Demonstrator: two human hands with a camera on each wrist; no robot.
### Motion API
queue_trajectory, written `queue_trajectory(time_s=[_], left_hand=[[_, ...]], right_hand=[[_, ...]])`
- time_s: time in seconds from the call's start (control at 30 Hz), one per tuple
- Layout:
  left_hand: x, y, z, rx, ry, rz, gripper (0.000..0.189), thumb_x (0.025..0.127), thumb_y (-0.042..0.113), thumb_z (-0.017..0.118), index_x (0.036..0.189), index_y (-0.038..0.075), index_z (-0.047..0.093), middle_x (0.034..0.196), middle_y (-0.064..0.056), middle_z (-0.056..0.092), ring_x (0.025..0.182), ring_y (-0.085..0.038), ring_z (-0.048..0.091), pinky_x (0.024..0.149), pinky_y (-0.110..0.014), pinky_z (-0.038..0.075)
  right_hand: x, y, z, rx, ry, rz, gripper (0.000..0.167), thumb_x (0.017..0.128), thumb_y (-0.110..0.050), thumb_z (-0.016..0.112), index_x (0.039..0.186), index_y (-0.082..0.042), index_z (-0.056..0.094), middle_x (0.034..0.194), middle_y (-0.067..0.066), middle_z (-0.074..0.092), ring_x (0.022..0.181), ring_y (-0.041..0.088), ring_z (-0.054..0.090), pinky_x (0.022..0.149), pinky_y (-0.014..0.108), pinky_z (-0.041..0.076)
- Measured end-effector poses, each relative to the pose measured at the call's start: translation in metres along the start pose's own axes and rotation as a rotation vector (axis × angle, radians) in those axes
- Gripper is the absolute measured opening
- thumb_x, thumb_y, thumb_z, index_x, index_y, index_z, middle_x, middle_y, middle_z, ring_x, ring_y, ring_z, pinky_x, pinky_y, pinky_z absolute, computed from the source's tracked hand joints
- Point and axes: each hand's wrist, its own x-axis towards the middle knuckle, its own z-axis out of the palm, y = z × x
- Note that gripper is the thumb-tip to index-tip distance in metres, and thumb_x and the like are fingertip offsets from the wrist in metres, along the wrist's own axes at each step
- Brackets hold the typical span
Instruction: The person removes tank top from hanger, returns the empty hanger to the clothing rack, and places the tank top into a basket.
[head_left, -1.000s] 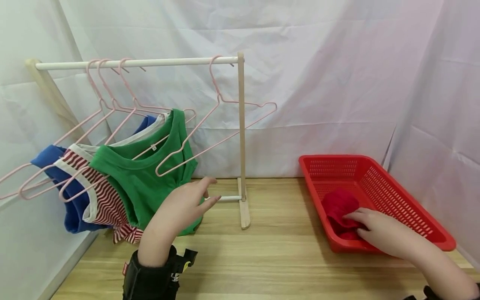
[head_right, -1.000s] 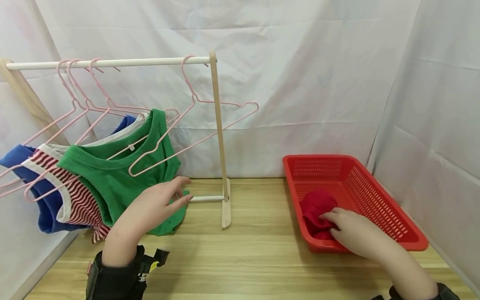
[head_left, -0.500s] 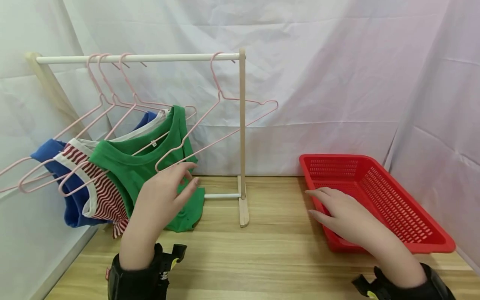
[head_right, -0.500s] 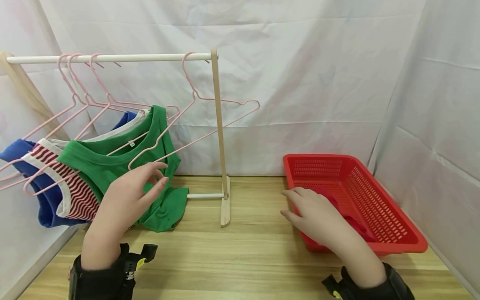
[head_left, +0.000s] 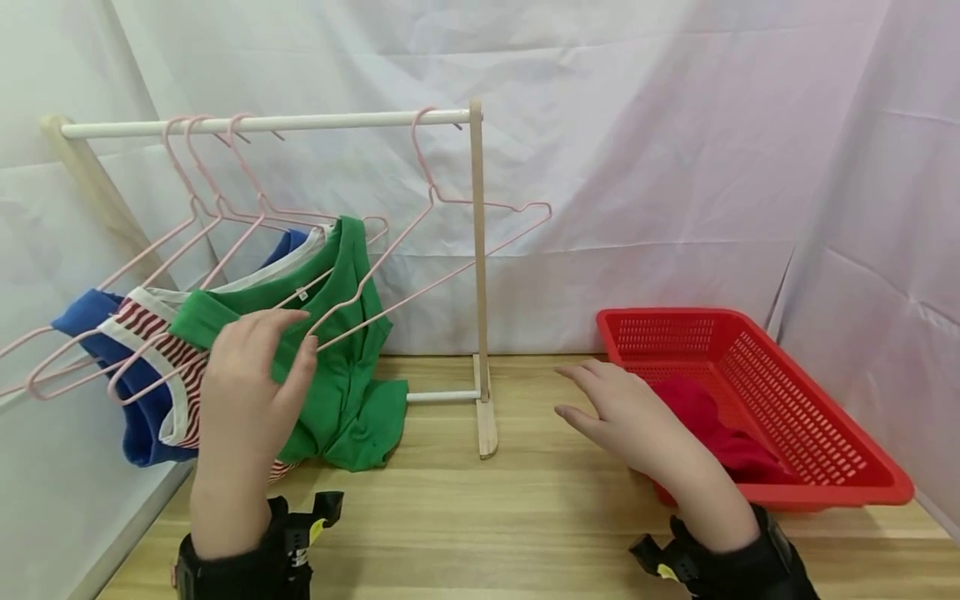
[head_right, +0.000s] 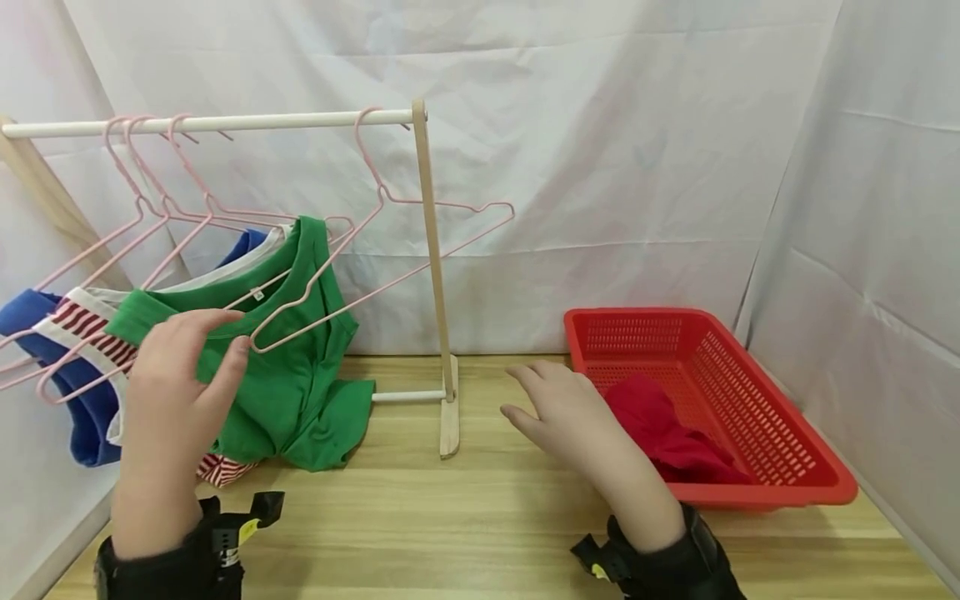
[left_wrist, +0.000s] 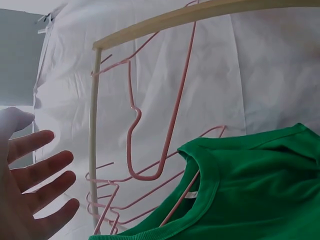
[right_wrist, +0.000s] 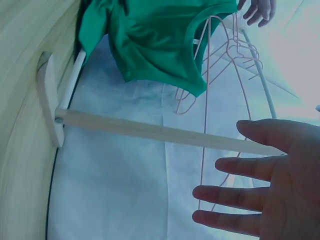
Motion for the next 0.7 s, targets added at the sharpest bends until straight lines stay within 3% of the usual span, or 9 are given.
queue_trajectory(time_s=[0.2,0.33,0.43,0.57,0.7], left_hand=[[0.001,-0.008,-0.006,0.064,0.092,-0.050,0.030,0.089,0.009,0.064,0.116,-0.007,0.063,0.116,-0.026,0.061,0.113,-0.045,0.050,0.105,-0.051,0.032],[0.000,-0.015,-0.011,0.141,0.123,-0.099,0.034,0.093,0.017,0.060,0.118,-0.006,0.062,0.120,-0.025,0.060,0.116,-0.045,0.048,0.108,-0.052,0.028],[-0.001,-0.021,-0.014,0.192,0.098,-0.167,0.034,0.096,0.019,0.058,0.122,-0.003,0.062,0.128,-0.023,0.056,0.123,-0.045,0.044,0.109,-0.054,0.025],[-0.002,-0.025,-0.018,0.229,0.022,-0.300,0.034,0.098,0.012,0.055,0.129,-0.002,0.057,0.142,-0.023,0.044,0.136,-0.043,0.030,0.112,-0.061,0.009],[-0.003,-0.026,-0.021,0.274,-0.058,-0.430,0.040,0.100,0.016,0.052,0.136,0.000,0.051,0.150,-0.022,0.034,0.141,-0.043,0.019,0.107,-0.066,-0.006]], right_hand=[[0.010,-0.007,0.006,-0.004,0.065,-0.036,0.052,0.091,-0.032,0.068,0.135,-0.006,0.056,0.128,0.010,0.058,0.118,0.030,0.053,0.098,0.053,0.041],[0.012,-0.012,0.006,-0.001,0.064,-0.032,0.053,0.090,-0.033,0.068,0.136,-0.008,0.055,0.130,0.010,0.057,0.121,0.030,0.052,0.099,0.053,0.040],[0.012,-0.012,0.005,0.006,0.056,-0.028,0.054,0.091,-0.033,0.068,0.137,-0.008,0.054,0.131,0.009,0.056,0.122,0.029,0.051,0.100,0.053,0.040],[0.012,-0.009,0.005,0.019,0.043,-0.025,0.055,0.091,-0.033,0.068,0.138,-0.008,0.053,0.132,0.010,0.056,0.122,0.030,0.051,0.100,0.053,0.040],[0.012,-0.007,0.007,0.037,0.023,-0.020,0.055,0.092,-0.033,0.067,0.138,-0.008,0.053,0.132,0.010,0.056,0.122,0.030,0.051,0.100,0.053,0.040]])
